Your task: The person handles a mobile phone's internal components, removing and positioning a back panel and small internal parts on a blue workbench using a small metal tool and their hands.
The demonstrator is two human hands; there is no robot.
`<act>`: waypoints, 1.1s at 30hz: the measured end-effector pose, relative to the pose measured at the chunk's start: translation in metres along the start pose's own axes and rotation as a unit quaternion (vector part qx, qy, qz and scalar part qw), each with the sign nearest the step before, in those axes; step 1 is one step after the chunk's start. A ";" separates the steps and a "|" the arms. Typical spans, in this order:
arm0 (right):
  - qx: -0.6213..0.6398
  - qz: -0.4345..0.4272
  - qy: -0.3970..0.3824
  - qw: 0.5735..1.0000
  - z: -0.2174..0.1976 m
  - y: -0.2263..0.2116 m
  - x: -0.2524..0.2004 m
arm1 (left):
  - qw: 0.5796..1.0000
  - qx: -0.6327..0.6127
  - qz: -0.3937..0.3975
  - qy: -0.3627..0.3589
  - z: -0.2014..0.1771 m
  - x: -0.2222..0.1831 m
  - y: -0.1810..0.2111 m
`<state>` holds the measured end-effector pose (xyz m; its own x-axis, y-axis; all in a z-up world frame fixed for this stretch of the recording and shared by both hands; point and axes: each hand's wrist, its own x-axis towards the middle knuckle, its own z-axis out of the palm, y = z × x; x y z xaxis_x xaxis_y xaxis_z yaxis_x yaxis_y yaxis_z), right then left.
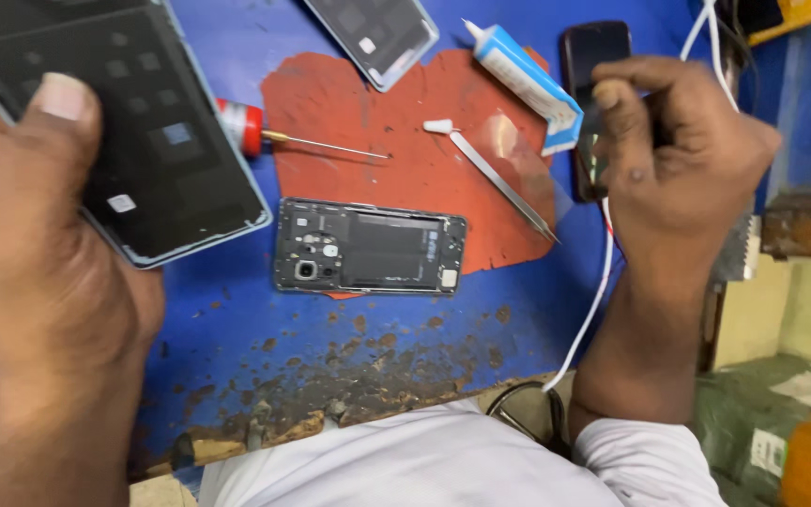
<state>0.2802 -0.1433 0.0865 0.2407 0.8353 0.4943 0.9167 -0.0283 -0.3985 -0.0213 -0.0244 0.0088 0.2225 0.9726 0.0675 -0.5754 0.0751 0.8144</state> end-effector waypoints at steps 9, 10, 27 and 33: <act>0.030 -0.024 0.091 0.995 -0.007 0.037 -0.011 | 0.997 0.039 0.050 -0.049 -0.005 0.003 -0.017; 0.023 -0.042 0.089 0.995 -0.007 0.037 -0.011 | 0.997 0.034 0.046 -0.055 -0.006 0.005 -0.019; -0.079 -0.142 -0.056 0.985 0.034 -0.001 0.002 | 0.995 0.025 -0.010 -0.092 0.004 0.011 -0.017; -0.193 -0.160 -0.088 0.964 0.055 0.012 0.011 | 0.983 0.122 0.069 -0.120 0.012 0.011 -0.012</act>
<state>0.2764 -0.1042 0.0444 -0.1013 0.9142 0.3924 0.9936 0.0729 0.0866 -0.0024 -0.0170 0.0062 0.3524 0.8875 0.2968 -0.4139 -0.1366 0.9000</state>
